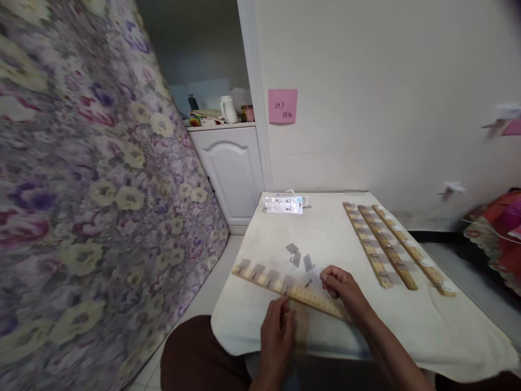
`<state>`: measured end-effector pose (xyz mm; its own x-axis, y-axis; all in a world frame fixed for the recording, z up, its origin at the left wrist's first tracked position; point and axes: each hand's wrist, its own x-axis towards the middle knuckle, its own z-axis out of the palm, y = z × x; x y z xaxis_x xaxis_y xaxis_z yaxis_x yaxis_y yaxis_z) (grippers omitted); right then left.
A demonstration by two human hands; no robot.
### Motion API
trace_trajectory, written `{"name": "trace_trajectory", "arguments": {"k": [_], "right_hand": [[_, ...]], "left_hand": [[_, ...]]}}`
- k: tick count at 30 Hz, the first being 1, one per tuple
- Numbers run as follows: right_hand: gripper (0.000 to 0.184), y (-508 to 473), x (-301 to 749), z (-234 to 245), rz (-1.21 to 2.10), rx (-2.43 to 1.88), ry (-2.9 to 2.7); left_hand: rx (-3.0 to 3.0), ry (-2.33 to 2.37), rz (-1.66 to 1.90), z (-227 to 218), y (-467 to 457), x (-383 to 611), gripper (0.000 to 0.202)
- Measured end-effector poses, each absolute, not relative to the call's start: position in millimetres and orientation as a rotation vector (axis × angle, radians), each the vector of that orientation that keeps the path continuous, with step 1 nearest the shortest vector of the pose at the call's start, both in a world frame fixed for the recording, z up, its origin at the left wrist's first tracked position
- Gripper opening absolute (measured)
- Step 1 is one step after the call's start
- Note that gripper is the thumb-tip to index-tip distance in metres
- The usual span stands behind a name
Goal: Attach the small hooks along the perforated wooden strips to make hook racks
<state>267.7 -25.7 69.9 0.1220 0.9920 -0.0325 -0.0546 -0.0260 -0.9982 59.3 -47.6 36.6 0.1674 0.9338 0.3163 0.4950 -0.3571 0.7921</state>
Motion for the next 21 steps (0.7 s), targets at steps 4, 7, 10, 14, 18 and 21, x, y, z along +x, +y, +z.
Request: {"name": "trace_trajectory", "arguments": {"k": [4, 7, 10, 14, 18, 21], "right_hand": [[0.029, -38.4, 254.6, 70.8, 1.304, -1.225, -1.109], [0.029, -44.8, 249.2, 69.7, 1.336, -1.213, -1.161], [0.027, -48.7, 246.0, 66.0, 1.326, -1.196, -1.181], [0.024, -50.0, 242.7, 58.2, 1.326, -1.204, -1.172], [0.019, -43.5, 245.8, 50.1, 1.339, -1.221, -1.221], [0.015, -30.6, 254.6, 45.8, 1.287, -1.266, -1.275]], "left_hand": [[1.703, 1.277, 1.078, 50.2, -54.7, 76.5, 0.053], [1.573, 1.231, 1.087, 48.6, -56.8, 82.6, 0.044], [1.473, 1.217, 1.073, 40.1, -58.6, 84.0, 0.033], [1.403, 1.213, 1.063, 28.8, -61.0, 85.0, 0.033], [1.411, 1.242, 1.071, 23.7, -62.7, 85.8, 0.031], [1.485, 1.275, 1.065, 24.6, -63.5, 83.0, 0.030]]}}
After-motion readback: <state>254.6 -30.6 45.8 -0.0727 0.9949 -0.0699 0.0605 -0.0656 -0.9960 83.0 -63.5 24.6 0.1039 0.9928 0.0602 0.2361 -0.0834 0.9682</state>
